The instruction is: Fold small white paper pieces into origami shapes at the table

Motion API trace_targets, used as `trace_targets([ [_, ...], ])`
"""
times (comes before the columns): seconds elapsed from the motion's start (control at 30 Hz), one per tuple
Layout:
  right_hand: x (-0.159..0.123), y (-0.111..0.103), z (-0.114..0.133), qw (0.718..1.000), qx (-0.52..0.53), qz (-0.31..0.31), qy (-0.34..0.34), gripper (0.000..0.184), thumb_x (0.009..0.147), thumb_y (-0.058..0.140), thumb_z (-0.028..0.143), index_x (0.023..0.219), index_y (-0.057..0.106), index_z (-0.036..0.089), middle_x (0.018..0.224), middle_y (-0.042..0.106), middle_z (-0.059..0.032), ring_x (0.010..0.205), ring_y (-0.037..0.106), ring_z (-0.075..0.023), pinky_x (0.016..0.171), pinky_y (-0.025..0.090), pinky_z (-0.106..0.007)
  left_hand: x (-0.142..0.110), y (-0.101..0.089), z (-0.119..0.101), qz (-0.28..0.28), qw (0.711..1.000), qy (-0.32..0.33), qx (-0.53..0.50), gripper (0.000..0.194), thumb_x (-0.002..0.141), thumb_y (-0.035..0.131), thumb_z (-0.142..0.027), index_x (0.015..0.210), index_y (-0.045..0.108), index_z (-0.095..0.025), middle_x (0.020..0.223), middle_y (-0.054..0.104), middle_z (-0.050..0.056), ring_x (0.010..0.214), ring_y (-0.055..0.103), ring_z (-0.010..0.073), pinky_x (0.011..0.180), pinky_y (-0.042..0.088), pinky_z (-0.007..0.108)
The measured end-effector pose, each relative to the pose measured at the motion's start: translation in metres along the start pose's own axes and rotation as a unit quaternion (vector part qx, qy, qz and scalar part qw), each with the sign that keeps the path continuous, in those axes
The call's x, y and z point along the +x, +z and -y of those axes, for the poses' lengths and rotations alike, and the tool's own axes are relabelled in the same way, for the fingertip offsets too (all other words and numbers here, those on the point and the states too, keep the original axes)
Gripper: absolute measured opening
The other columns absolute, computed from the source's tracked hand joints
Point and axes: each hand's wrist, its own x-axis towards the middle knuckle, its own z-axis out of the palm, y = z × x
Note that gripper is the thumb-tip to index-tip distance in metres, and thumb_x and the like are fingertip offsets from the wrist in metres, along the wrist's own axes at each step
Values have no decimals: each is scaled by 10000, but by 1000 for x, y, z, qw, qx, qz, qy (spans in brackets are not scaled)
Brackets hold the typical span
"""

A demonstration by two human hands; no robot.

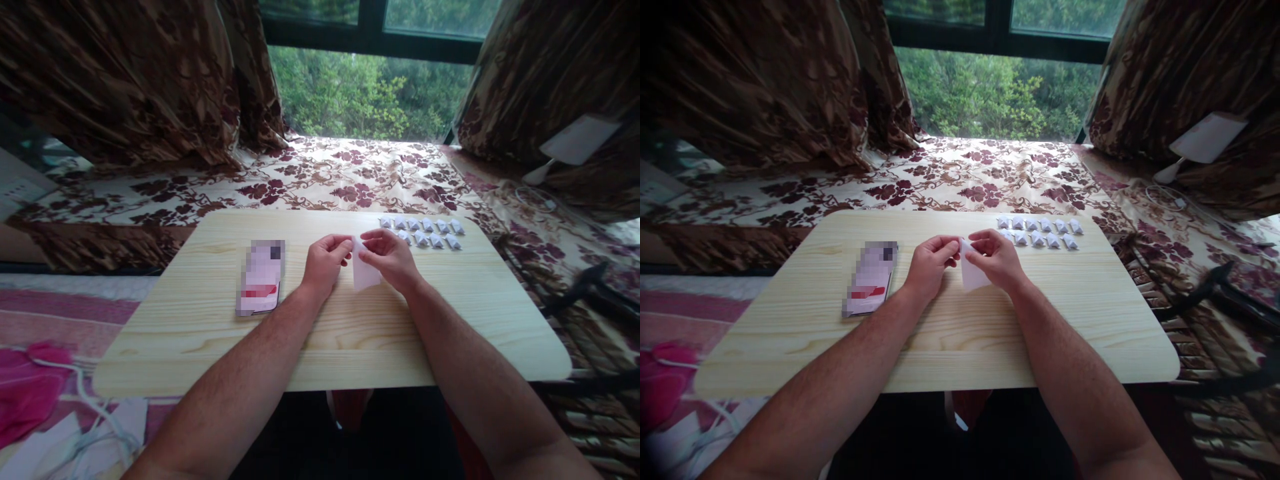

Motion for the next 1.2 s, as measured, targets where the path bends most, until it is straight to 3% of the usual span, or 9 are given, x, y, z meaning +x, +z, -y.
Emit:
trace_targets([
  [0.13,2,-3,2,998,24,-56,-13,391,653,847,311,980,655,216,821,733,-12,714,651,-158,659,502,-296,-2,1,-1,42,998,-39,-3,296,715,758,-375,915,714,-161,810,703,45,707,630,147,609,481,250],
  [0.27,4,-6,1,995,32,-88,-27,398,637,845,271,989,668,216,823,725,-4,733,646,-152,682,509,-293,-3,3,2,75,996,-43,11,373,623,844,-329,906,681,-149,796,722,47,704,655,162,646,508,270],
  [0.53,5,-5,-3,995,37,-86,-39,369,638,827,238,974,675,221,864,709,1,774,634,-146,711,506,-286,-4,4,2,43,997,-10,62,304,663,826,-352,846,716,-135,745,719,38,653,636,142,616,498,256],
  [0.87,5,-2,-2,995,40,-84,-42,338,629,825,236,932,675,225,862,683,8,765,607,-138,706,496,-281,-6,6,1,44,995,5,88,235,685,794,-324,809,711,-142,728,709,25,634,617,133,592,472,243],
  [1.2,4,-1,-1,996,21,-77,-27,357,625,843,310,932,685,220,871,694,-5,774,623,-156,717,505,-297,-6,5,-1,29,989,34,143,236,744,727,-379,729,686,-146,644,635,0,581,524,110,546,396,228],
])
